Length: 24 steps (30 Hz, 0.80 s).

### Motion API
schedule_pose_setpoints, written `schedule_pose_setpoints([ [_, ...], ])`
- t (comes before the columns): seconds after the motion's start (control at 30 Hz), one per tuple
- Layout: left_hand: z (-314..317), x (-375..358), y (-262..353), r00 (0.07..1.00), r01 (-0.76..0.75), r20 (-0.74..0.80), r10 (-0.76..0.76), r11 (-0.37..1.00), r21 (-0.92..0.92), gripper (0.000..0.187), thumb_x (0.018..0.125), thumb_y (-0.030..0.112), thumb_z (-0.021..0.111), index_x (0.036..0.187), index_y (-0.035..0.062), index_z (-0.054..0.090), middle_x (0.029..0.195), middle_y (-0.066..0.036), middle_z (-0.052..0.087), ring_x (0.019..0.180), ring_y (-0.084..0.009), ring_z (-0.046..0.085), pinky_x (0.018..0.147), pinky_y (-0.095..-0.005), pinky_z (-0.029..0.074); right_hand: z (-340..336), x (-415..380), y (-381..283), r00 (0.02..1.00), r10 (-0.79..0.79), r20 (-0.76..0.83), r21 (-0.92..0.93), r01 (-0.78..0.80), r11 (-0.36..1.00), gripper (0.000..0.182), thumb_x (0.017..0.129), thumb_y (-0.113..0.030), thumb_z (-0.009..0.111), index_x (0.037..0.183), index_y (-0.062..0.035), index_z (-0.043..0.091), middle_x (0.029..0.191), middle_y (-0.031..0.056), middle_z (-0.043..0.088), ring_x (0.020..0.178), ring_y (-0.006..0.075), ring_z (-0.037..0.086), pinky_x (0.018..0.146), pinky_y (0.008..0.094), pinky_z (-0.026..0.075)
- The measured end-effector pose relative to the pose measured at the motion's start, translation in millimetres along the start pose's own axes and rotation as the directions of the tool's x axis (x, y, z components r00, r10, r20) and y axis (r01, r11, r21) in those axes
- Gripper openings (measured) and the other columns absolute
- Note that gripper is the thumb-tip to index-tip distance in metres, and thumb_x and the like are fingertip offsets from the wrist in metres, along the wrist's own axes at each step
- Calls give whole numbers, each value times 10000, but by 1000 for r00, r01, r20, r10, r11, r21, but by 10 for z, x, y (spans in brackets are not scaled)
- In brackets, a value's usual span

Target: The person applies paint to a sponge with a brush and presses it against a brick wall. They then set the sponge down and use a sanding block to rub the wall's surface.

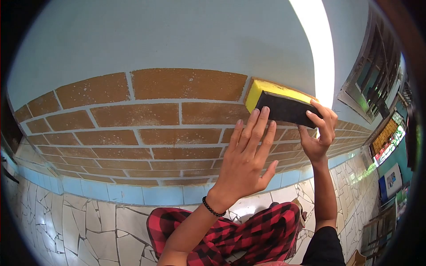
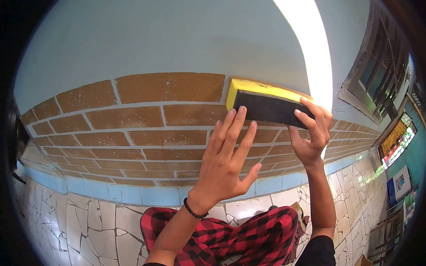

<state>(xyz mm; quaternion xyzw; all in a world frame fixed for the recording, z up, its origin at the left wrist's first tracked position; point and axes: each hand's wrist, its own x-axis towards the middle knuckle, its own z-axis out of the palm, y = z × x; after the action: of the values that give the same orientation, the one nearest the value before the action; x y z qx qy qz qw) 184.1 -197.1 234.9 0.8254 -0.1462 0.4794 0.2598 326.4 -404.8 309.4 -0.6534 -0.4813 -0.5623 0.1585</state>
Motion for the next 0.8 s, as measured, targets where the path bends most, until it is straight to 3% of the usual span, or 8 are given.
schedule_pose_setpoints([
  [0.27,-10,13,-2,999,16,43,-18,999,47,886,839,318,766,1575,-30,416,1712,-219,254,1591,-386,243,1262,-568,269,53,-35,-9,999,35,-27,13,-34,999,550,651,61,865,1144,-121,705,1340,122,702,1229,335,600,1050,461,454],
  [0.8,32,21,32,999,28,31,-30,997,73,883,826,326,777,1558,-41,445,1705,-229,276,1585,-398,262,1251,-574,288,68,-55,15,998,56,-34,31,-55,998,535,655,58,866,1138,-114,715,1347,141,696,1245,350,591,1062,455,452],
])
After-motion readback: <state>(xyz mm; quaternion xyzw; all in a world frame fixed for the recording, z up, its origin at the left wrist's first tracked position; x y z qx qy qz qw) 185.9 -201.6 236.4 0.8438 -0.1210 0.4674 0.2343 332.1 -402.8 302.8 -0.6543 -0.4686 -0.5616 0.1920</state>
